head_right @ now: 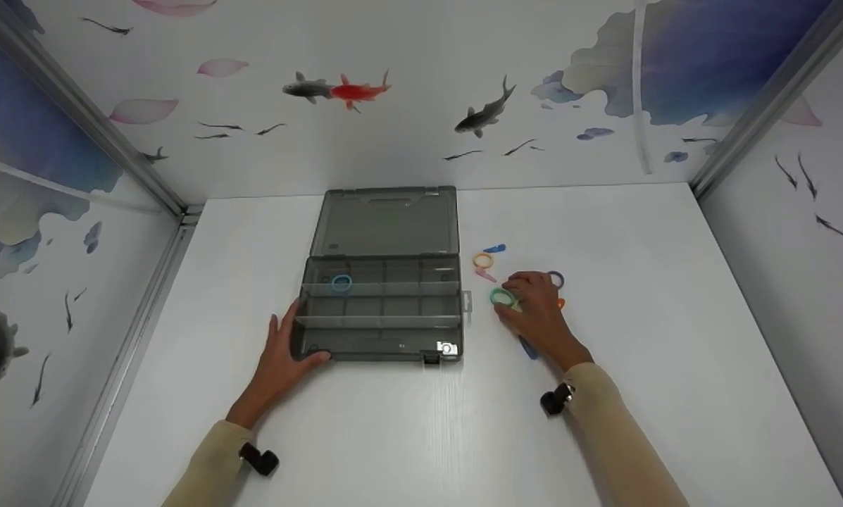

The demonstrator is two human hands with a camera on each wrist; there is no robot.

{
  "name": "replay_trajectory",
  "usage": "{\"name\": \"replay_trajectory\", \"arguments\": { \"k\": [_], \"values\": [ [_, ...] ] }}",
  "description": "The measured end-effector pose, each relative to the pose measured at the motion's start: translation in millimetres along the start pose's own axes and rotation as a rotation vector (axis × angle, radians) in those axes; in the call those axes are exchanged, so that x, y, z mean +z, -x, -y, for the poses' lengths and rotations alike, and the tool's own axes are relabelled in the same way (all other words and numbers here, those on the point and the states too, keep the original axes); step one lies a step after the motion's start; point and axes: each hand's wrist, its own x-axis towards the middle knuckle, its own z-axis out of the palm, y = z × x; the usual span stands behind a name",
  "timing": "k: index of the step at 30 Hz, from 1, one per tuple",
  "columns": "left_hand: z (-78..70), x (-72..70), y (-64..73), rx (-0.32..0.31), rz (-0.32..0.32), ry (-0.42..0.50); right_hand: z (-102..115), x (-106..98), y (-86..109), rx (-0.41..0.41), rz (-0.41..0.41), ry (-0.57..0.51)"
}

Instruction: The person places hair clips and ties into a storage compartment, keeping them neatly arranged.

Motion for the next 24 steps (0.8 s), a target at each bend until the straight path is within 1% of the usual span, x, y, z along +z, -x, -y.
{"name": "replay_trajectory", "arguments": {
  "k": [6,14,16,19,22,24],
  "values": [
    [-1.5,-1.1,1.6,-0.006,0.006,0.003,6,-1,-3.4,-0.003,0.003,-0.009],
    [-1.1,-1.8,0.0,0.029,-0.001,-0.008,27,-7,-14.5,-0.034,-0.003,0.006],
    [-0.2,-1.6,-0.2,0.026,0.000,-0.007,30,-8,-18.3,-0.052,-0.010,0.004],
    [0.3,-2.0,-0.2,0.017,0.004,0.002,33,-9,-23.8,-0.111,-0.021,0.000],
    [0.4,-2.0,0.4,0.020,0.005,0.001,36,-9,-29.2,-0.177,-0.026,0.008],
    [0.3,-1.8,0.6,0.024,0.005,0.003,39,-10,-32.7,-0.199,-0.023,0.012]
  ]
}}
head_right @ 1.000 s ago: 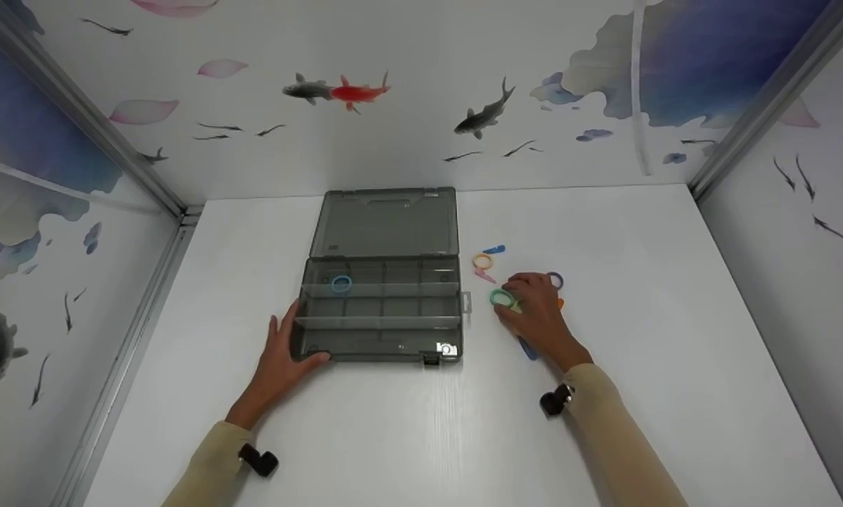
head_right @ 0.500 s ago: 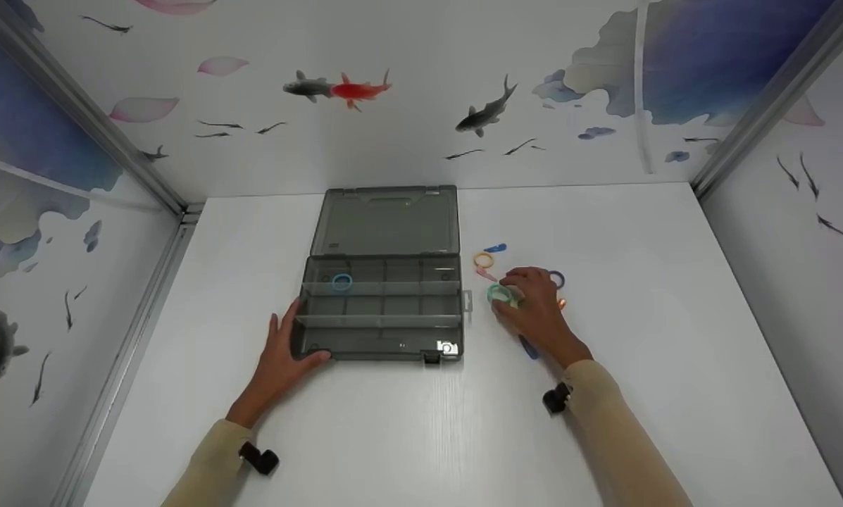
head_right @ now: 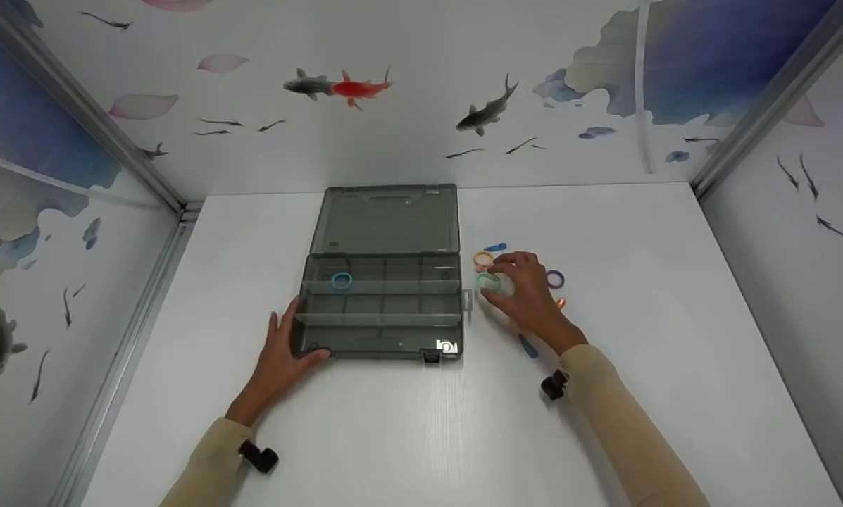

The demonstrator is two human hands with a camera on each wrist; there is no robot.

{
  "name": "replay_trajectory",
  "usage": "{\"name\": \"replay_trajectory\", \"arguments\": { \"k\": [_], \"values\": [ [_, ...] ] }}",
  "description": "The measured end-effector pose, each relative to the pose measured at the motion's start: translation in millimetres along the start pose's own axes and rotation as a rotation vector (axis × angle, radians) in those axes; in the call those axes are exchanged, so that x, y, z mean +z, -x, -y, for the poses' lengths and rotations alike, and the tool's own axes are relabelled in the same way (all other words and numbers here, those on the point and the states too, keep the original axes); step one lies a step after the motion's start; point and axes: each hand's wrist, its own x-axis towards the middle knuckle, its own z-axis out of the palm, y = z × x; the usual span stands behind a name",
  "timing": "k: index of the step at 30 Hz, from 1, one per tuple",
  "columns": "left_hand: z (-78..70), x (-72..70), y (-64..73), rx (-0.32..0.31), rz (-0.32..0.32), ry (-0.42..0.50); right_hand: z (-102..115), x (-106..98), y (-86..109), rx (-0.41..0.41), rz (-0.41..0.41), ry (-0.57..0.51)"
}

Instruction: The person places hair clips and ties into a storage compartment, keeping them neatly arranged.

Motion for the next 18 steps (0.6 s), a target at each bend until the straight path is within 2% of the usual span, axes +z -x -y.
{"name": "replay_trajectory", "arguments": {
  "k": [9,18],
  "values": [
    [-0.3,0.0,0.7,-0.003,-0.003,-0.003,11,2,-18.3,0.008,0.068,-0.015],
    [-1.6,-0.1,0.4,-0.027,0.000,0.007,17,15,-35.5,-0.071,0.103,-0.034]
  ]
}}
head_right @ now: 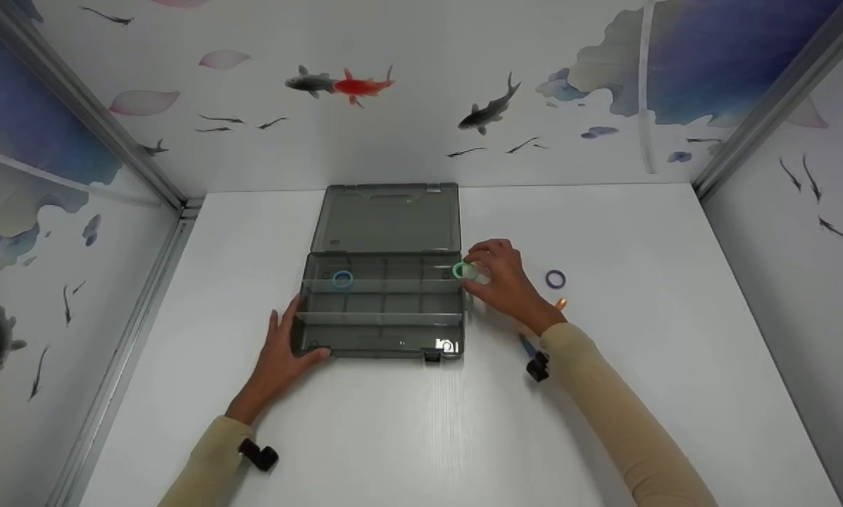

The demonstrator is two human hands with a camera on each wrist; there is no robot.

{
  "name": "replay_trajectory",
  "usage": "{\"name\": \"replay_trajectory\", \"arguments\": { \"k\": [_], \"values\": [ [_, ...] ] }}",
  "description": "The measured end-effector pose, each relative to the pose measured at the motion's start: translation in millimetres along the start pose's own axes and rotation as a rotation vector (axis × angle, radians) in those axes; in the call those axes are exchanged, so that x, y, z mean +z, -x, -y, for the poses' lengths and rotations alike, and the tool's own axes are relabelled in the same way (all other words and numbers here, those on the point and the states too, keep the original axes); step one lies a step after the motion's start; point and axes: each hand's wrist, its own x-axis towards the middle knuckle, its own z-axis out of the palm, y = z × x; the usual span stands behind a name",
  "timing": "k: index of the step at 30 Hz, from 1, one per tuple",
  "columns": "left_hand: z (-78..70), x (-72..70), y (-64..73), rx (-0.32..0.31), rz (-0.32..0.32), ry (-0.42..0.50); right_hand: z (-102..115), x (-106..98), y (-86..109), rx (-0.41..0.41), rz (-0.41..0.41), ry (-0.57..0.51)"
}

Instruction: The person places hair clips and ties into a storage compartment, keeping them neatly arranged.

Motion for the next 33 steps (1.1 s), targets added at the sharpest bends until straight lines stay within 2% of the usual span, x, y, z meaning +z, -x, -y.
{"name": "replay_trajectory", "arguments": {
  "k": [5,16,33],
  "values": [
    [-1.3,-0.2,-0.6,-0.006,0.004,0.006,1,7,-8.7,-0.007,0.010,-0.003],
    [0.8,0.0,-0.6,-0.006,0.001,-0.003,1,18,-24.7,0.037,0.036,-0.034],
    [1.5,1.7,-1.7,0.038,-0.011,-0.018,2,26,-31.9,0.094,0.079,-0.072]
  ]
}}
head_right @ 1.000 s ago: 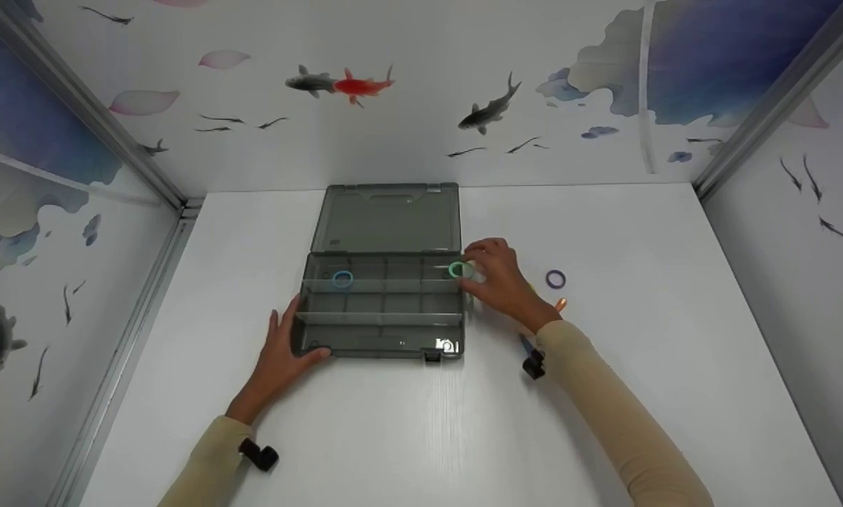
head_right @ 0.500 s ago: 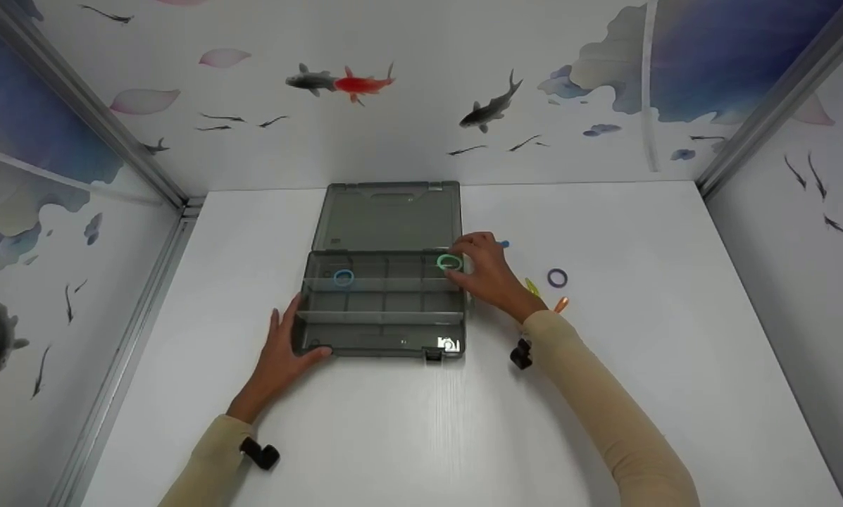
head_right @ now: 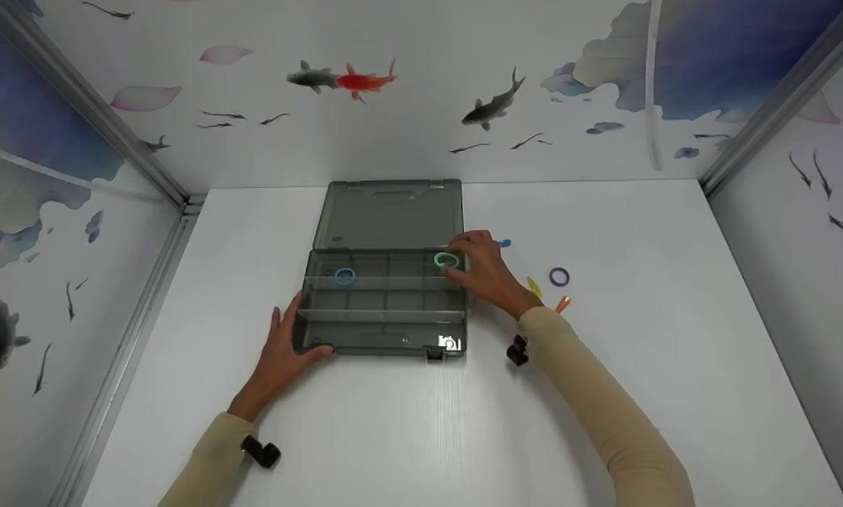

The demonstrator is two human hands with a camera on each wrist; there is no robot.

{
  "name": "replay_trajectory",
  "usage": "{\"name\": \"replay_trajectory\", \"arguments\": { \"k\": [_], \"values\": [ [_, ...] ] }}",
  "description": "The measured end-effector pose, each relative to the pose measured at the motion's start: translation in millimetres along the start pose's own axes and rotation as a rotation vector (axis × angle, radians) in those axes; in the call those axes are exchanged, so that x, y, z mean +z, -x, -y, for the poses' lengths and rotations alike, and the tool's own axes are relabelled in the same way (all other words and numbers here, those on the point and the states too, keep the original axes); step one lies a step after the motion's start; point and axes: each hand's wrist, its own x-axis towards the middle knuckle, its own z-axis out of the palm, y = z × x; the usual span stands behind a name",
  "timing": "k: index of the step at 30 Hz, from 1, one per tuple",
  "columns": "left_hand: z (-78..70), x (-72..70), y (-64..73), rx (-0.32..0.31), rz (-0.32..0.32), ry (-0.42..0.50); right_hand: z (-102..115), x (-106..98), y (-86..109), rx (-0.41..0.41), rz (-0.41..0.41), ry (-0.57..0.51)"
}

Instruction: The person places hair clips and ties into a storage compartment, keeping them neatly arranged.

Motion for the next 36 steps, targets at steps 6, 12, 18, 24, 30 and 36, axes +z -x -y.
{"name": "replay_trajectory", "arguments": {
  "k": [6,12,18,24,30,36],
  "values": [
    [0.4,0.1,-0.2,0.014,-0.007,-0.007,0,-1,-2.1,0.009,0.015,-0.005],
    [0.9,-0.2,-0.3,0.019,-0.009,-0.006,-1,0,-3.0,0.022,0.015,-0.002],
    [1.6,0.0,-0.7,0.004,-0.002,-0.005,0,0,-2.8,0.038,0.023,0.006],
    [0.9,-0.2,-0.4,-0.012,0.003,-0.004,1,0,-3.0,0.034,0.020,-0.011],
    [-2.1,-2.1,1.1,-0.015,0.008,0.015,-3,0,-0.3,0.007,-0.005,-0.015],
    [-2.7,-3.3,0.5,-0.013,0.014,0.008,-6,-4,7.4,-0.005,-0.046,-0.022]
  ]
}}
